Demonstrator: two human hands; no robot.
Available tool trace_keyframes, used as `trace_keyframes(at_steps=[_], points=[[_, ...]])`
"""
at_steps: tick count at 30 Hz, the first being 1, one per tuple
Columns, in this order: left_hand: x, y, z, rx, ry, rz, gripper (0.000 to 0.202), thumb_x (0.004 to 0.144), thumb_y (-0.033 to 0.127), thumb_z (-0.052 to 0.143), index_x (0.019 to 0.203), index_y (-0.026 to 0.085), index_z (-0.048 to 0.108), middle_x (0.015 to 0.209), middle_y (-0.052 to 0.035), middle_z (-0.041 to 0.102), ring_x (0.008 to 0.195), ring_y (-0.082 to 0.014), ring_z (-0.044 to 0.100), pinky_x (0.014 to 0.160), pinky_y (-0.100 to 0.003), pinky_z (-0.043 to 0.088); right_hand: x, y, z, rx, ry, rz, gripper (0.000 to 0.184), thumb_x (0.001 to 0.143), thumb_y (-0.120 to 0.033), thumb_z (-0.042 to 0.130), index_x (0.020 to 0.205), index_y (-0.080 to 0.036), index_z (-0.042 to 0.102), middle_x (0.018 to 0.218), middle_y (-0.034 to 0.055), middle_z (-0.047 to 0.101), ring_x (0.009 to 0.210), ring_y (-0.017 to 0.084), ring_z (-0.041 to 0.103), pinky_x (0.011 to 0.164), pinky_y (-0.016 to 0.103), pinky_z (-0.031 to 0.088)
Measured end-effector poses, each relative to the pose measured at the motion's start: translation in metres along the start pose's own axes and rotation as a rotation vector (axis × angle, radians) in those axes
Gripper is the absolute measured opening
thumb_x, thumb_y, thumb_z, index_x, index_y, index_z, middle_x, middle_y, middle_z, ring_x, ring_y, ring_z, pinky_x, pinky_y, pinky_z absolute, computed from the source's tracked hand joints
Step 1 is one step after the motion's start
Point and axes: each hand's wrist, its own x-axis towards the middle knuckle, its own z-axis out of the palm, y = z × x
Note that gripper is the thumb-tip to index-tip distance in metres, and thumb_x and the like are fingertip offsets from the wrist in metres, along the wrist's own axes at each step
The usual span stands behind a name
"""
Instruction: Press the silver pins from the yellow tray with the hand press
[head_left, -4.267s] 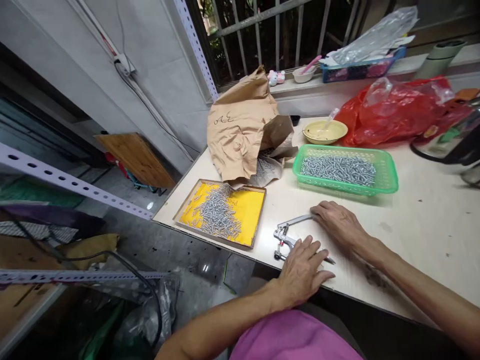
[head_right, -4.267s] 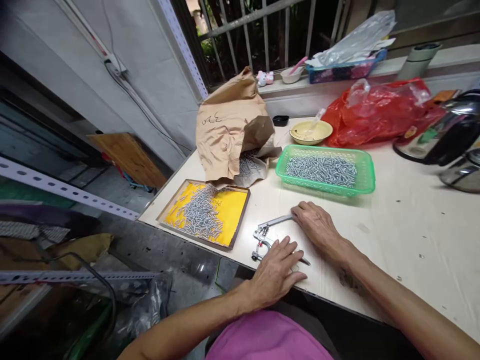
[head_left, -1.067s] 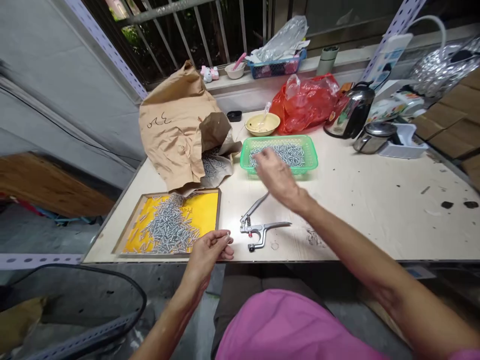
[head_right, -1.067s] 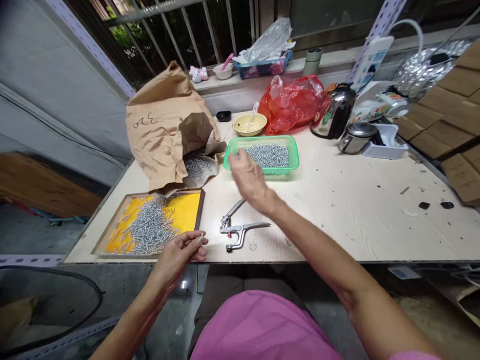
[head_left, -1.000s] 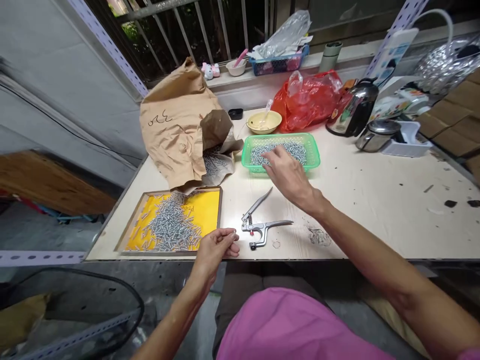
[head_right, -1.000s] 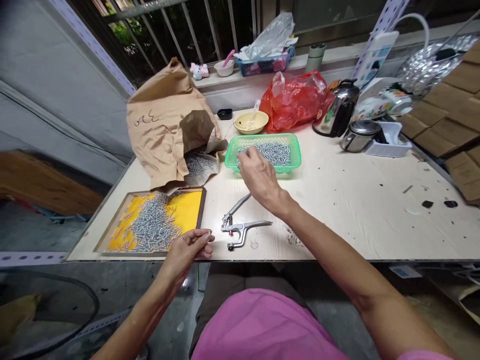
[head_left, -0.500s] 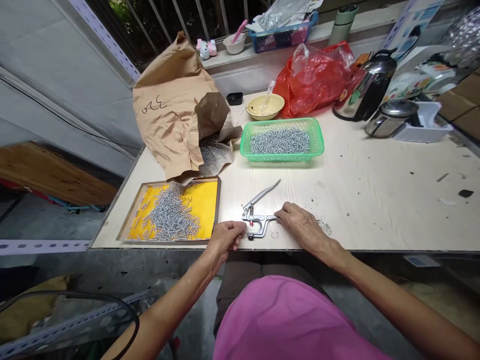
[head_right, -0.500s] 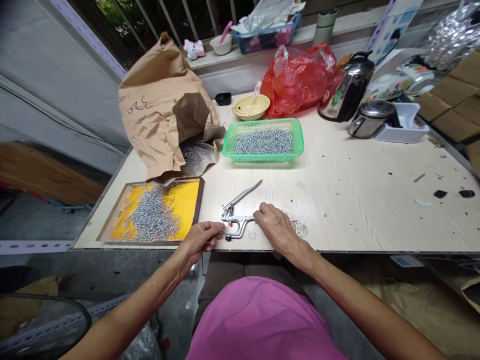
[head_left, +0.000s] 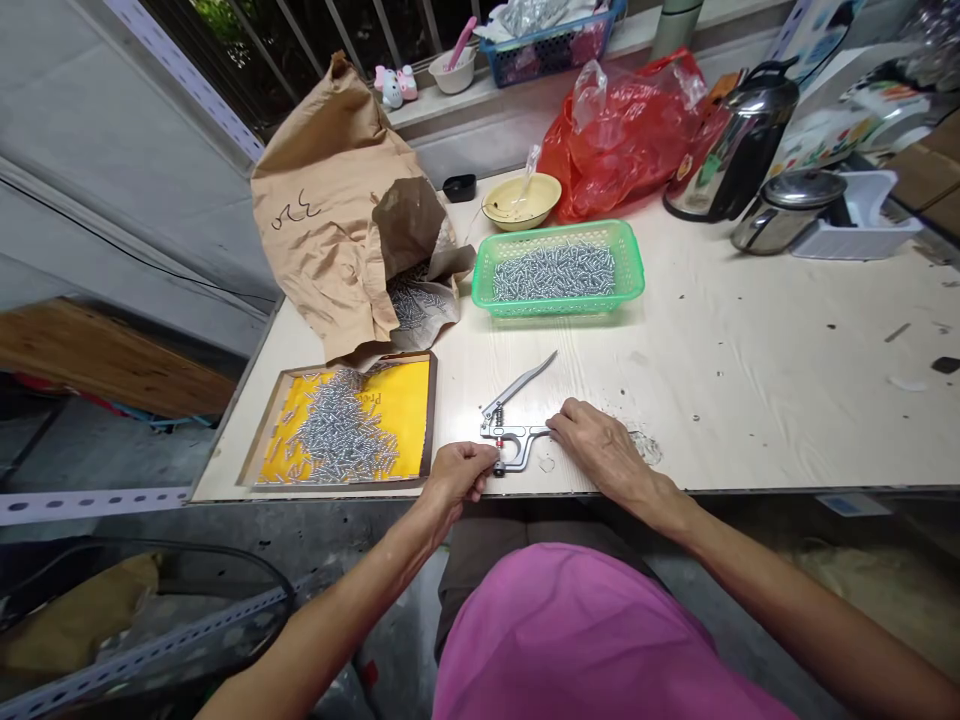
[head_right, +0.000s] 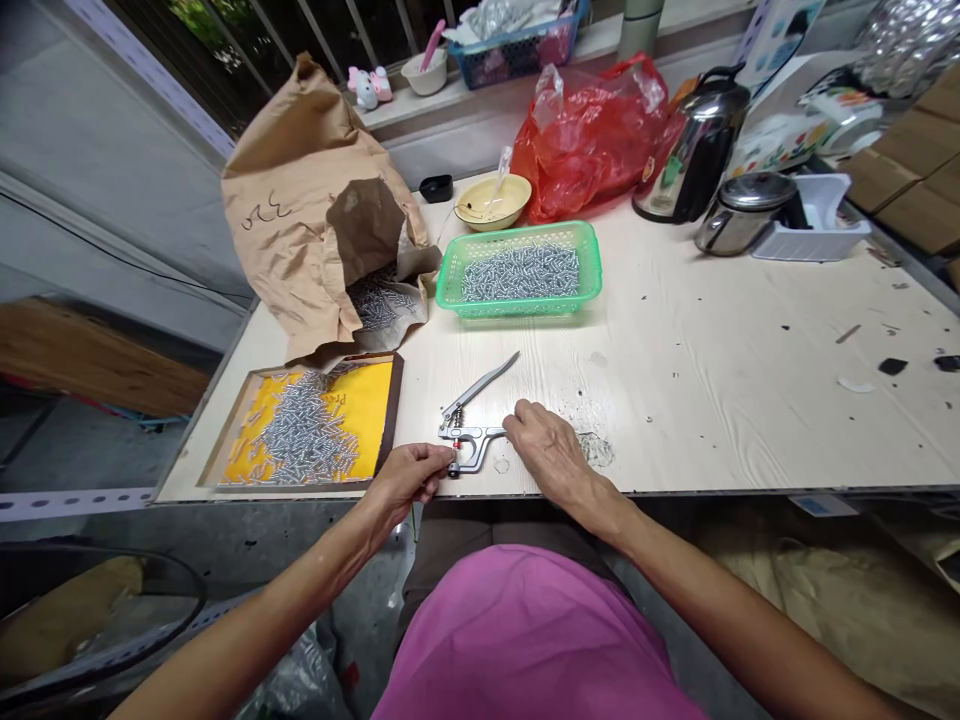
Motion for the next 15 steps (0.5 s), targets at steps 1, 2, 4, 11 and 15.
trace_keyframes(at_steps=[1,2,4,11,15], points=[[0.0,0.0,0.0,0.013,-0.002,0.002,0.025,0.068,0.032,0.072,0.066,0.013,0.056,0.043,0.0076,0.045,0.031,-0.0033,0.035,0.03,-0.017,0.024,0.0,-0.001,0.0,-0.006,0.003,0.002,0.021,0.092,-0.012,0.04,0.082,-0.017,0.057,0.084,0.0055,0.052,0.074,0.015,0.044,0.054,0.029,0.021],[0.0,0.001,0.0,0.03,-0.006,0.003,0.024,0.069,0.032,0.07,0.064,0.014,0.055,0.043,0.0073,0.045,0.031,-0.0036,0.036,0.031,-0.017,0.025,0.0,-0.001,-0.001,-0.011,0.006,0.003,0.021,0.092,-0.011,0.04,0.083,-0.017,0.058,0.084,0.0053,0.052,0.075,0.015,0.044,0.054,0.029,0.022],[0.001,0.002,-0.001,0.074,-0.016,-0.004,0.024,0.072,0.031,0.068,0.062,0.014,0.053,0.044,0.0066,0.046,0.032,-0.004,0.037,0.031,-0.017,0.026,0.0,-0.003,-0.003,-0.019,0.013,0.004,0.021,0.091,-0.01,0.04,0.084,-0.017,0.058,0.084,0.0051,0.053,0.075,0.015,0.045,0.054,0.029,0.023],[0.003,0.013,-0.004,0.237,-0.079,-0.095,0.016,0.076,0.026,0.066,0.07,0.013,0.059,0.044,0.0067,0.049,0.032,-0.0032,0.038,0.034,-0.016,0.03,0.0,-0.003,-0.009,-0.011,-0.008,-0.025,0.022,0.092,-0.009,0.039,0.083,-0.017,0.058,0.085,0.005,0.053,0.076,0.015,0.046,0.058,0.028,0.027],[0.002,0.014,-0.004,0.262,-0.078,-0.097,0.02,0.073,0.029,0.07,0.069,0.012,0.059,0.046,0.006,0.051,0.033,-0.0029,0.04,0.035,-0.015,0.03,0.002,-0.001,-0.013,-0.025,-0.069,-0.065,0.024,0.093,-0.011,0.038,0.081,-0.017,0.057,0.083,0.0046,0.054,0.072,0.015,0.047,0.058,0.028,0.03]])
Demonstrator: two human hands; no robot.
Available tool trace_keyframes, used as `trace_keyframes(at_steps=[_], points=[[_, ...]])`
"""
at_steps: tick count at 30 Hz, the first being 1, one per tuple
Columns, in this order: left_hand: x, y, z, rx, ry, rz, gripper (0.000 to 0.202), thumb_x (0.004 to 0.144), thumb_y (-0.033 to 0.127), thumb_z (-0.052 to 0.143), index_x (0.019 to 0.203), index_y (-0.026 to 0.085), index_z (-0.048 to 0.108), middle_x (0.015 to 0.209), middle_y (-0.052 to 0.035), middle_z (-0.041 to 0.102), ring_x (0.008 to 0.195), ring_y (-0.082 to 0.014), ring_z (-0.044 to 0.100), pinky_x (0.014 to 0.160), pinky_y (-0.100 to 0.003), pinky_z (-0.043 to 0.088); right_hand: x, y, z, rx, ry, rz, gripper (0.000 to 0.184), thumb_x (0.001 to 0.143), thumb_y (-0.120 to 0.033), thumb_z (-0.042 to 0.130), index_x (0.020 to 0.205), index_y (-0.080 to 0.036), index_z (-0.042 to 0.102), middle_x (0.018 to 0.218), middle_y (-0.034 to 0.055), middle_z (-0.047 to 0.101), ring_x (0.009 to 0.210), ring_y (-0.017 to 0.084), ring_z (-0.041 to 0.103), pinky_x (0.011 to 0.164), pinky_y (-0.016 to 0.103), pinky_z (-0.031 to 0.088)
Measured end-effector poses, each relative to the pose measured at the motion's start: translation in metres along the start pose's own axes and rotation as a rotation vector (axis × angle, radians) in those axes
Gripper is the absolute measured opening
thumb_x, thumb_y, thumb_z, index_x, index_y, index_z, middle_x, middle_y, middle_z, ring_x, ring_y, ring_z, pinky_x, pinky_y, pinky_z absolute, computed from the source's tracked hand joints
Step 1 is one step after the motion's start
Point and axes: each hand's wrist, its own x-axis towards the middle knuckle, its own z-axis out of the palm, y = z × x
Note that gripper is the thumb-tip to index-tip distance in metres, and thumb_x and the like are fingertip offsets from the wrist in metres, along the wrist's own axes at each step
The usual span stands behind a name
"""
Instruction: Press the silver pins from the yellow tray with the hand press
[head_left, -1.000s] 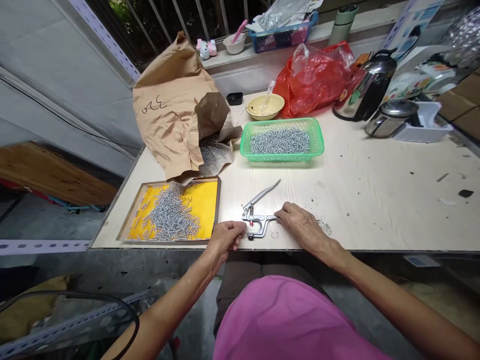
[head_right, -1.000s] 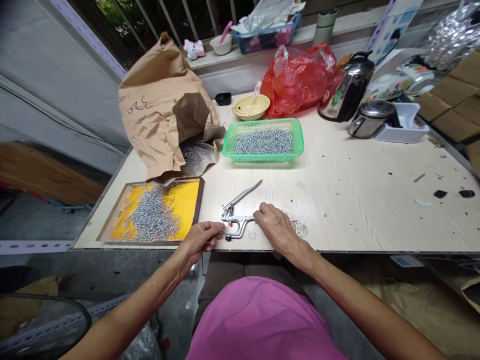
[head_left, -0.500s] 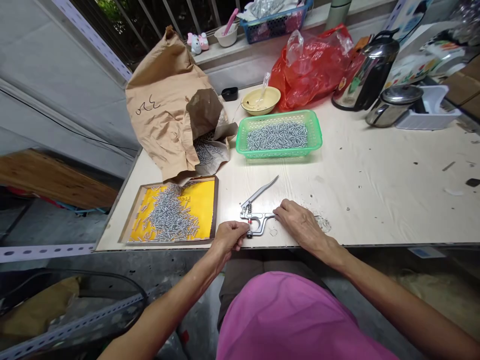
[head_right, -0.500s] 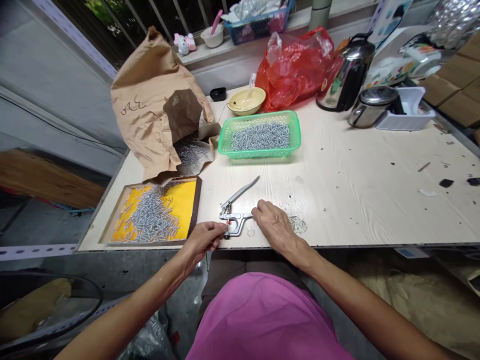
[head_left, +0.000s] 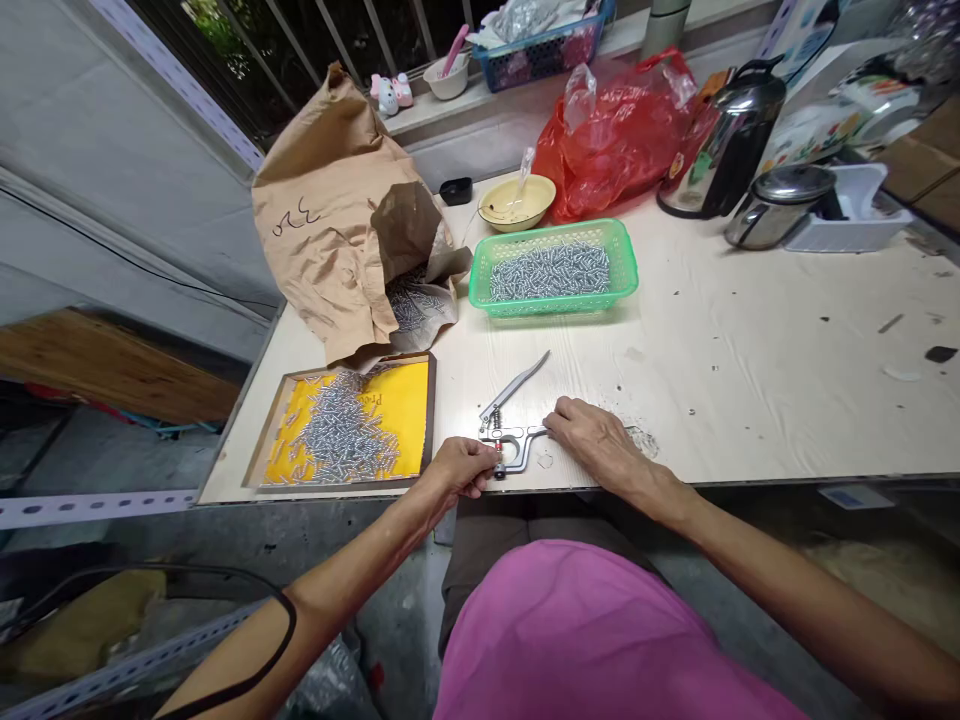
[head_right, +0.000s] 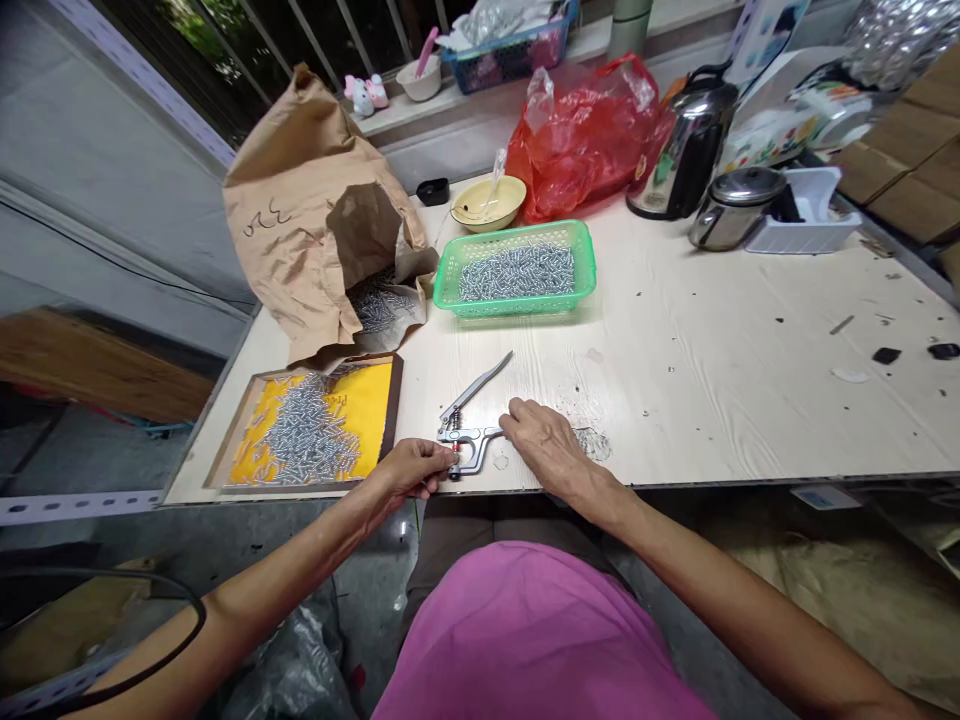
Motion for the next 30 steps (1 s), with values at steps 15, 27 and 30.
trace_keyframes(at_steps=[15,27,30], points=[[-0.002,-0.009,0.001,0.009,-0.025,0.021,0.023,0.073,0.033,0.068,0.07,0.012,0.058,0.045,0.0068,0.05,0.033,-0.004,0.042,0.034,-0.016,0.032,0.062,0.049,-0.014,-0.052,-0.258,-0.231,0.103,0.059,-0.064,0.069,0.14,-0.012,0.033,0.14,0.0207,0.038,0.131,0.042,0.025,0.103,0.06,0.022],[-0.001,-0.019,0.005,-0.009,0.034,0.015,0.032,0.072,0.04,0.068,0.061,0.014,0.053,0.044,0.0061,0.049,0.031,-0.0048,0.041,0.033,-0.018,0.033,0.051,0.038,-0.022,-0.098,-0.203,-0.255,0.052,0.068,-0.051,0.067,0.102,-0.013,0.057,0.103,0.0124,0.054,0.096,0.028,0.046,0.08,0.039,0.036],[-0.003,-0.019,0.005,0.001,0.033,0.022,0.031,0.074,0.039,0.066,0.061,0.015,0.051,0.043,0.006,0.048,0.032,-0.0054,0.041,0.034,-0.018,0.033,0.046,0.035,-0.023,-0.086,-0.183,-0.228,0.051,0.07,-0.05,0.067,0.103,-0.013,0.056,0.104,0.0124,0.054,0.096,0.028,0.045,0.079,0.038,0.035]])
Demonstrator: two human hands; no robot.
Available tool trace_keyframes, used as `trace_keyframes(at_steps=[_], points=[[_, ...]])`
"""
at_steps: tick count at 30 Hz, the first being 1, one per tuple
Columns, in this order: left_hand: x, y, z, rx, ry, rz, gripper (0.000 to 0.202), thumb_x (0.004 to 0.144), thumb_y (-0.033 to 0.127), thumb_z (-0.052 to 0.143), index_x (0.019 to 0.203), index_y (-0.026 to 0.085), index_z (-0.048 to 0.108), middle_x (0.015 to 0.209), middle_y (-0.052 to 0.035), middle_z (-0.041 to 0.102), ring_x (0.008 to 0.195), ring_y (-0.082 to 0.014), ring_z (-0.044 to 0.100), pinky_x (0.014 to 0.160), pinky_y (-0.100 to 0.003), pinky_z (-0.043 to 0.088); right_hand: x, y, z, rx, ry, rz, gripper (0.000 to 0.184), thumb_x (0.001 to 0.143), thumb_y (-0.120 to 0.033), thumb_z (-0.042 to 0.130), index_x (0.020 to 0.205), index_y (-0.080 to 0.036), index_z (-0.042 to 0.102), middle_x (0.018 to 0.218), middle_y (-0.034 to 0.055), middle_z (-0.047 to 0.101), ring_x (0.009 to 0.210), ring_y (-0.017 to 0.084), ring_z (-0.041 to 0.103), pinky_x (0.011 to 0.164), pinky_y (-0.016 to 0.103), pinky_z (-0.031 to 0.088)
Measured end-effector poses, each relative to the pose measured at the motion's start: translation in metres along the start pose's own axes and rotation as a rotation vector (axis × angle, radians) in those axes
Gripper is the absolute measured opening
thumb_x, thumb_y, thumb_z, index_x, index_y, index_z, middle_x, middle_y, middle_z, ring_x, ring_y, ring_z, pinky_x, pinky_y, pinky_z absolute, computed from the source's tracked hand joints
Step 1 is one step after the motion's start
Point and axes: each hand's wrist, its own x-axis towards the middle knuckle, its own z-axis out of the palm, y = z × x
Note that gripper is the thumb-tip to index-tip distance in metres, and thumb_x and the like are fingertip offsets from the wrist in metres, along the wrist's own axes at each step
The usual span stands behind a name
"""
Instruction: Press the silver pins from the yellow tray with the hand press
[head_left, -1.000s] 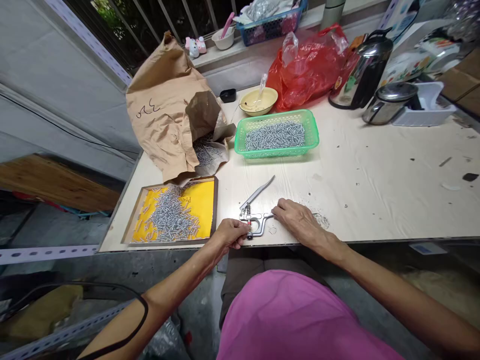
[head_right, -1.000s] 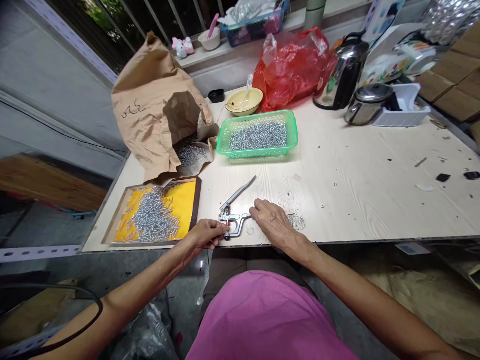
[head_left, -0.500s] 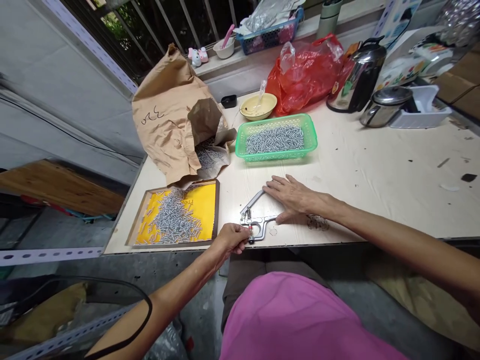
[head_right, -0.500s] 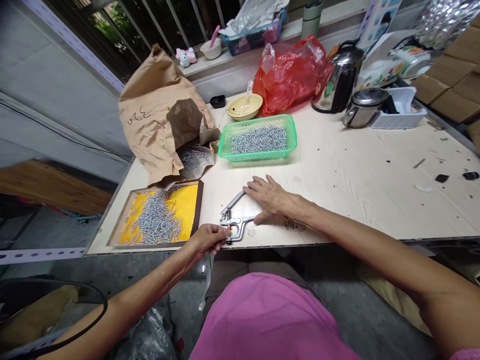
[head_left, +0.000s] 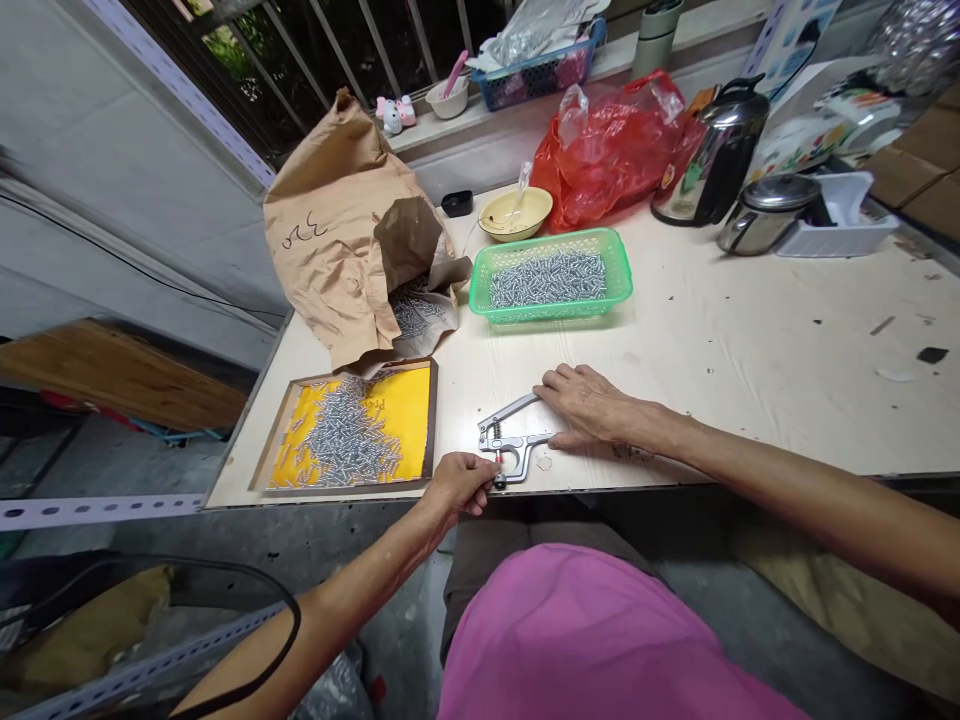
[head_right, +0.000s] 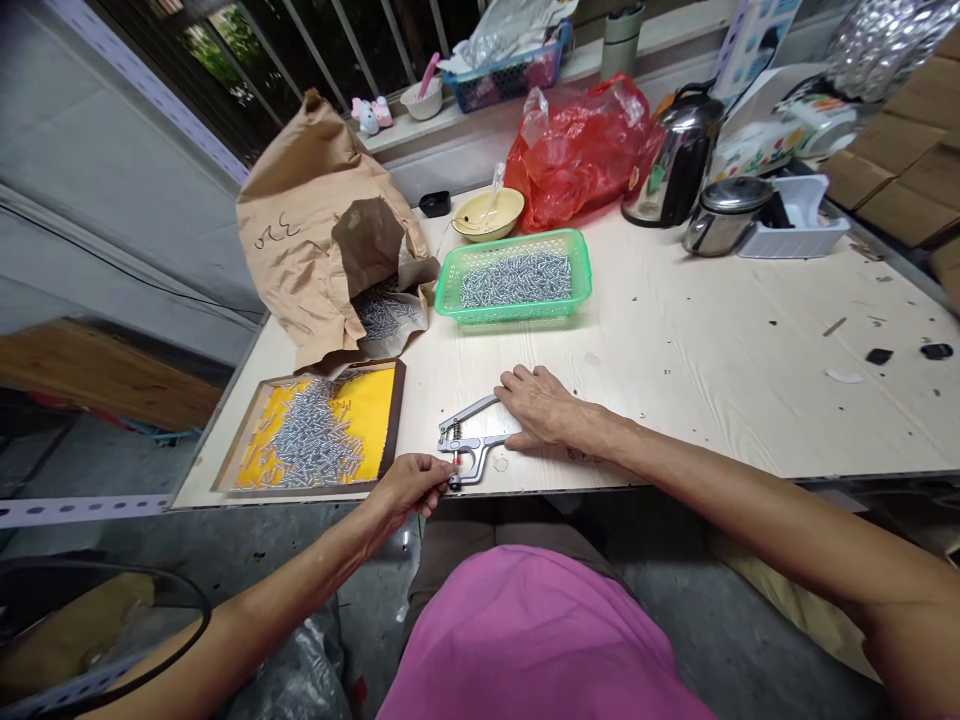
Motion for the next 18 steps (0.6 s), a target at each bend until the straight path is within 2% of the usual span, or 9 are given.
trace_keyframes(at_steps=[2,4,5,7,9,11,13,15,18], points=[[-0.003,0.0,0.0,0.037,-0.001,0.003,0.031,0.078,0.04,0.062,0.061,0.016,0.051,0.044,0.0054,0.047,0.033,-0.0063,0.041,0.036,-0.019,0.034,-0.004,-0.003,0.0,0.007,0.0,-0.006,0.045,0.073,-0.048,0.067,0.099,-0.013,0.057,0.101,0.012,0.054,0.094,0.027,0.045,0.079,0.037,0.034],[-0.009,0.0,0.0,0.146,0.065,0.075,0.031,0.082,0.041,0.056,0.064,0.016,0.052,0.048,0.0039,0.05,0.037,-0.0082,0.045,0.039,-0.021,0.038,-0.007,-0.005,0.002,0.01,0.01,-0.023,0.036,0.077,-0.044,0.064,0.095,-0.013,0.057,0.098,0.0113,0.054,0.092,0.025,0.045,0.078,0.036,0.034],[-0.012,0.0,0.001,0.232,0.141,0.166,0.029,0.083,0.041,0.054,0.068,0.016,0.055,0.054,0.0022,0.053,0.043,-0.0099,0.049,0.044,-0.023,0.042,-0.008,-0.006,0.003,0.011,0.018,-0.03,0.033,0.079,-0.042,0.063,0.094,-0.013,0.057,0.098,0.011,0.054,0.091,0.025,0.045,0.079,0.035,0.033],[-0.017,0.001,0.002,0.435,0.334,0.441,0.024,0.086,0.038,0.052,0.081,0.016,0.059,0.072,-0.0024,0.06,0.063,-0.0146,0.059,0.06,-0.028,0.049,-0.01,-0.007,0.005,0.016,0.027,-0.035,0.031,0.08,-0.041,0.062,0.093,-0.013,0.056,0.097,0.0108,0.054,0.091,0.024,0.045,0.079,0.035,0.033],[-0.018,0.005,0.005,0.634,0.46,0.719,0.021,0.087,0.033,0.053,0.097,0.017,0.059,0.091,-0.0062,0.062,0.087,-0.0195,0.059,0.077,-0.034,0.049,-0.011,-0.007,0.007,0.02,0.024,-0.025,0.031,0.079,-0.04,0.063,0.093,-0.014,0.056,0.098,0.0109,0.054,0.091,0.024,0.045,0.078,0.035,0.034],[-0.013,0.012,0.01,0.805,0.458,0.896,0.029,0.086,0.03,0.056,0.112,0.017,0.054,0.104,-0.0084,0.06,0.101,-0.0233,0.054,0.086,-0.039,0.047,-0.011,-0.008,0.008,0.017,0.025,-0.013,0.032,0.079,-0.04,0.064,0.094,-0.014,0.056,0.098,0.011,0.054,0.092,0.025,0.046,0.079,0.036,0.034],[-0.003,0.02,0.017,0.936,0.41,0.987,0.043,0.082,0.029,0.061,0.122,0.017,0.048,0.116,-0.0106,0.057,0.11,-0.0264,0.05,0.091,-0.042,0.045,-0.012,-0.01,0.007,0.012,0.028,-0.004,0.031,0.079,-0.039,0.063,0.096,-0.013,0.056,0.099,0.0113,0.054,0.094,0.025,0.046,0.082,0.037,0.034],[0.007,0.029,0.023,1.012,0.362,1.021,0.052,0.081,0.029,0.063,0.127,0.016,0.043,0.126,-0.0125,0.052,0.116,-0.0279,0.046,0.095,-0.043,0.043,-0.013,-0.013,0.006,0.006,0.033,0.004,0.031,0.08,-0.037,0.062,0.098,-0.012,0.056,0.1,0.0119,0.055,0.096,0.026,0.046,0.085,0.038,0.034],[0.018,0.038,0.028,1.08,0.291,0.993,0.052,0.081,0.03,0.06,0.127,0.015,0.041,0.125,-0.0132,0.051,0.115,-0.0273,0.047,0.094,-0.042,0.043,-0.016,-0.016,0.003,0.009,0.035,0.028,0.038,0.081,-0.039,0.06,0.106,-0.011,0.055,0.107,0.0145,0.054,0.101,0.027,0.046,0.089,0.04,0.034]])
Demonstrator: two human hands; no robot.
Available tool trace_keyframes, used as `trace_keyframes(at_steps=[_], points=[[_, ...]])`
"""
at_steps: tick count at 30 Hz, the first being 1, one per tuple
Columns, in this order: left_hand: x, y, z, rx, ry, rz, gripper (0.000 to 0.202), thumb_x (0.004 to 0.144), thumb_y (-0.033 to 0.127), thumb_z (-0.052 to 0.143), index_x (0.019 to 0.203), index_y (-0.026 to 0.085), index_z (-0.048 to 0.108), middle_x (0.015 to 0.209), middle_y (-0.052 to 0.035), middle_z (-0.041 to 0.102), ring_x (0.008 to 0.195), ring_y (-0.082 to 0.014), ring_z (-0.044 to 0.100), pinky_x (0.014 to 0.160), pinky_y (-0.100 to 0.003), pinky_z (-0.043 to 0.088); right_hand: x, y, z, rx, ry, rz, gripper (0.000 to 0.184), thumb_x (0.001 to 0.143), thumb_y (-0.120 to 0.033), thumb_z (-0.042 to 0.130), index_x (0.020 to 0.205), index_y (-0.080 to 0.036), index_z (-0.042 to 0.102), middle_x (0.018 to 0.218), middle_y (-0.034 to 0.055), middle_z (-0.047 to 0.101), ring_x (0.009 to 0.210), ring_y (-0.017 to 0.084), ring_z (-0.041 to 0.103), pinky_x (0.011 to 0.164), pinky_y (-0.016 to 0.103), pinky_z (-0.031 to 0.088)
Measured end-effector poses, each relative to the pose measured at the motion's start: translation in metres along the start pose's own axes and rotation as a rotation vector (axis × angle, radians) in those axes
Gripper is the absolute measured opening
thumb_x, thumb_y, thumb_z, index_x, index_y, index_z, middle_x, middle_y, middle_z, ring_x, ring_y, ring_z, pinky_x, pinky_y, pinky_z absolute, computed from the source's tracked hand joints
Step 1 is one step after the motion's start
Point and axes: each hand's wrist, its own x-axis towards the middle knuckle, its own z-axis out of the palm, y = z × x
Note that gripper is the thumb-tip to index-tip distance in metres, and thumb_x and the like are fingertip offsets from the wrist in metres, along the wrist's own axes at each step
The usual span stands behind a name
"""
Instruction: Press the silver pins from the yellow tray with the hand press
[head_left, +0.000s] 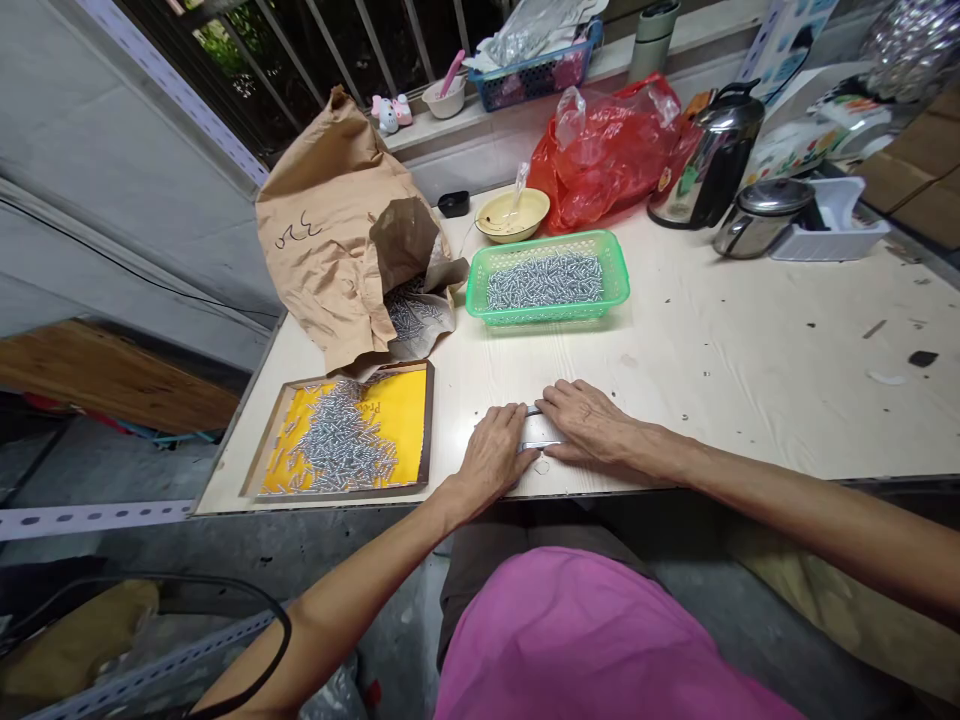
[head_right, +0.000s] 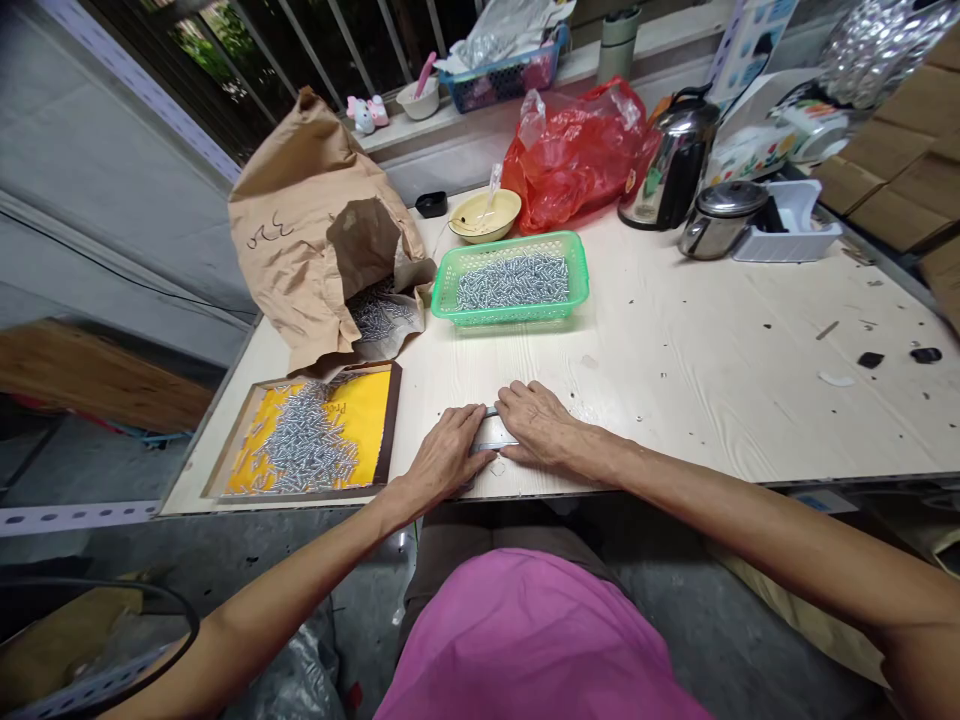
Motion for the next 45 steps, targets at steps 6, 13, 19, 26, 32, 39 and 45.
trace_keyframes(at_steps=[6,13,19,26,32,39,45], points=[[0.003,0.002,-0.004,0.055,-0.075,0.0,0.056,0.081,0.035,0.059,0.129,0.014,0.039,0.117,-0.0133,0.053,0.108,-0.0269,0.049,0.089,-0.041,0.044,0.001,-0.003,-0.009,0.017,-0.068,-0.007,0.043,0.079,-0.04,0.065,0.108,-0.01,0.054,0.107,0.0163,0.055,0.099,0.028,0.048,0.083,0.039,0.039],[0.008,0.008,-0.008,0.13,-0.129,-0.087,0.025,0.087,0.031,0.054,0.106,0.016,0.054,0.1,-0.0089,0.056,0.098,-0.0251,0.051,0.076,-0.037,0.045,0.01,-0.008,-0.009,0.074,-0.106,0.021,0.015,0.091,-0.023,0.047,0.089,-0.013,0.059,0.092,0.0107,0.059,0.087,0.021,0.051,0.074,0.032,0.037],[0.012,0.005,-0.011,0.11,-0.145,-0.111,0.016,0.089,0.029,0.05,0.093,0.017,0.059,0.097,-0.0075,0.058,0.097,-0.0238,0.051,0.077,-0.036,0.046,0.013,-0.006,0.009,0.101,-0.062,0.033,0.016,0.092,-0.024,0.048,0.083,-0.016,0.059,0.084,0.0065,0.058,0.08,0.018,0.05,0.067,0.029,0.033],[-0.005,0.006,0.003,0.026,0.053,-0.144,0.043,0.086,0.026,0.055,0.125,0.012,0.046,0.127,-0.016,0.053,0.121,-0.0284,0.046,0.097,-0.044,0.043,0.016,0.012,-0.005,0.114,-0.006,-0.044,0.042,0.082,-0.043,0.062,0.111,-0.013,0.058,0.103,0.0125,0.058,0.095,0.024,0.051,0.081,0.034,0.04],[-0.03,0.036,0.032,-0.094,0.17,-0.041,0.046,0.09,0.028,0.05,0.133,0.014,0.04,0.144,-0.0166,0.039,0.14,-0.028,0.023,0.109,-0.049,0.032,0.021,0.022,0.002,0.14,0.031,-0.015,0.031,0.095,-0.033,0.041,0.115,-0.015,0.057,0.103,0.0125,0.06,0.096,0.023,0.053,0.08,0.032,0.04],[-0.039,0.047,0.045,-0.192,0.2,-0.032,0.043,0.092,0.038,0.045,0.129,0.016,0.044,0.133,-0.0124,0.053,0.135,-0.0267,0.035,0.113,-0.05,0.025,0.051,0.031,0.013,-0.055,0.053,-0.022,0.023,0.094,-0.025,0.042,0.094,-0.016,0.062,0.094,0.0092,0.061,0.089,0.022,0.049,0.075,0.033,0.034],[-0.038,0.044,0.049,-0.219,0.23,-0.007,0.049,0.091,0.042,0.046,0.131,0.015,0.041,0.135,-0.0145,0.049,0.136,-0.0275,0.031,0.112,-0.052,0.024,0.061,-0.003,-0.009,-0.059,-0.007,-0.063,0.02,0.091,-0.021,0.044,0.094,-0.018,0.064,0.093,0.0089,0.06,0.086,0.021,0.047,0.072,0.032,0.031]])
